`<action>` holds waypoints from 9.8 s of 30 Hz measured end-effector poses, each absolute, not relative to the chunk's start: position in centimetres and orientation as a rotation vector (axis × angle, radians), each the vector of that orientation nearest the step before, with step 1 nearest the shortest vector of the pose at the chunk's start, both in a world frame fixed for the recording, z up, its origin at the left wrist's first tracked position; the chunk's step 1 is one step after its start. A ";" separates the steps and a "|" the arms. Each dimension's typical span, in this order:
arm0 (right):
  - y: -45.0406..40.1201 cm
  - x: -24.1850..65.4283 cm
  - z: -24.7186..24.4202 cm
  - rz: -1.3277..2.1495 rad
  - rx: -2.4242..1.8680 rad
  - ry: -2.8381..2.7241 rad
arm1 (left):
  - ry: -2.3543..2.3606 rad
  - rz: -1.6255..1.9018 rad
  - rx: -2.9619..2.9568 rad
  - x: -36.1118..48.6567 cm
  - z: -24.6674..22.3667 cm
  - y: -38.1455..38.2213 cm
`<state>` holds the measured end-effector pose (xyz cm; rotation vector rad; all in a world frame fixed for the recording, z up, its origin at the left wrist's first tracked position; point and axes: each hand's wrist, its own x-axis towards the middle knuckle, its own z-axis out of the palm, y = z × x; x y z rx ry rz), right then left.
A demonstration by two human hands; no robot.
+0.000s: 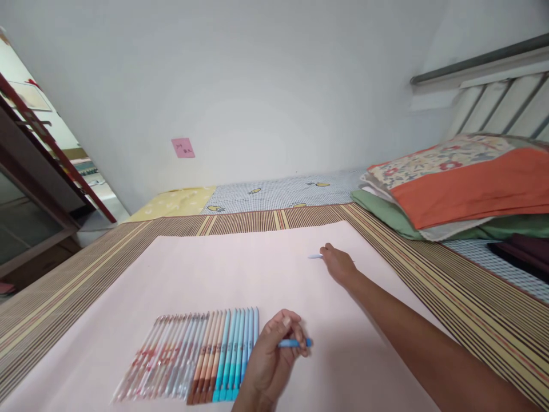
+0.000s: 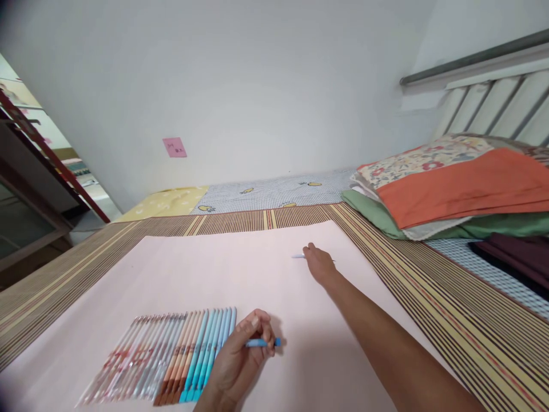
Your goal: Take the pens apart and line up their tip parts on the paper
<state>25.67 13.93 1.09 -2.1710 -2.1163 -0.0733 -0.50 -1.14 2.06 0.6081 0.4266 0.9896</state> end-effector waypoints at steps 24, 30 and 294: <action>10.6 27.4 -0.3 0.864 -1.409 -1.175 | 0.440 0.992 0.592 -0.4 2.1 -1.2; 11.4 28.4 -1.6 0.661 -1.493 -1.318 | 0.432 0.990 0.598 -0.5 1.8 -1.0; 8.3 20.4 1.2 0.469 -1.383 -1.867 | 0.395 0.324 0.889 -0.2 2.9 -4.9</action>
